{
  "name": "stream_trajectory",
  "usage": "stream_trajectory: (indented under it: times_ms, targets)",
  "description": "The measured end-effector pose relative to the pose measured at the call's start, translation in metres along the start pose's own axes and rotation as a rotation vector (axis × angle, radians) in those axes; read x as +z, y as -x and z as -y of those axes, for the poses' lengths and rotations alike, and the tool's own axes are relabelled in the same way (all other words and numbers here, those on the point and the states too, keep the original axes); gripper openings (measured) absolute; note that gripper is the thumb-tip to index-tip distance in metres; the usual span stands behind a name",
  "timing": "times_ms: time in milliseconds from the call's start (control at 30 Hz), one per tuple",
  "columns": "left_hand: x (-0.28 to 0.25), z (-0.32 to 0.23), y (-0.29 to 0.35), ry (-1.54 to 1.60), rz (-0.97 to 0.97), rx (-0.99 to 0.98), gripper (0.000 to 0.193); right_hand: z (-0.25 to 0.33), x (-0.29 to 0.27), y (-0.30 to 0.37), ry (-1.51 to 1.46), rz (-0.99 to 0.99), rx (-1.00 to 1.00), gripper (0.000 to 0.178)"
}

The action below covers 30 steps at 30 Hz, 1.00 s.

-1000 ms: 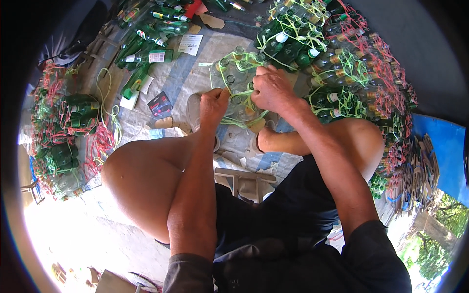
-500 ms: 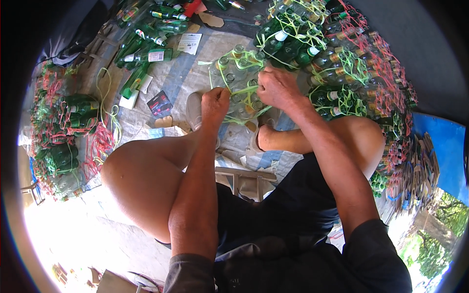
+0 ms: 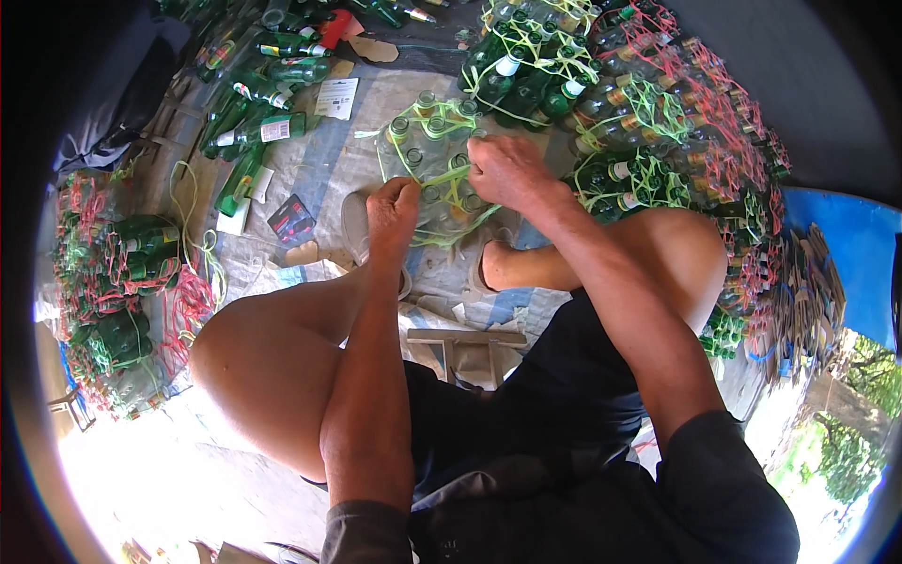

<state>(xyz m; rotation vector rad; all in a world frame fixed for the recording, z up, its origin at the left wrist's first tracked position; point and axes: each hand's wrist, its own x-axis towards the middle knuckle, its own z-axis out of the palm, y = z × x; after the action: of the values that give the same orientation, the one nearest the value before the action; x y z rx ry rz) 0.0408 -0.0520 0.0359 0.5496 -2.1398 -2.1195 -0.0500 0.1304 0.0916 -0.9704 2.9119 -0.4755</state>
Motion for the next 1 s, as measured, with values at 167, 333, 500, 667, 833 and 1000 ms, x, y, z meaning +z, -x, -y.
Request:
stream_trajectory:
  times_ms: [167,333,500,667,833,1000]
  targets:
    - [0.0,-0.006,0.0,0.005,0.007,-0.069,0.023,0.004,-0.005,-0.005,0.033,0.134,0.092,0.015]
    - [0.003,-0.012,0.0,0.018,0.015,-0.099,0.024,-0.004,0.001,-0.006,-0.003,0.078,0.075,0.016]
    - [0.004,-0.009,-0.002,0.039,0.028,-0.102,0.023,-0.008,0.001,-0.009,-0.027,0.062,0.081,0.013]
    - [0.002,-0.004,-0.004,0.032,0.039,-0.098,0.023,-0.006,-0.006,-0.018,-0.05,0.044,0.113,0.012]
    - [0.001,-0.003,-0.002,0.136,0.001,-0.134,0.022,0.002,-0.016,-0.029,0.049,0.261,0.153,0.017]
    - [0.005,-0.002,-0.005,0.026,-0.017,-0.059,0.024,0.0,-0.016,-0.033,0.096,0.238,0.177,0.011]
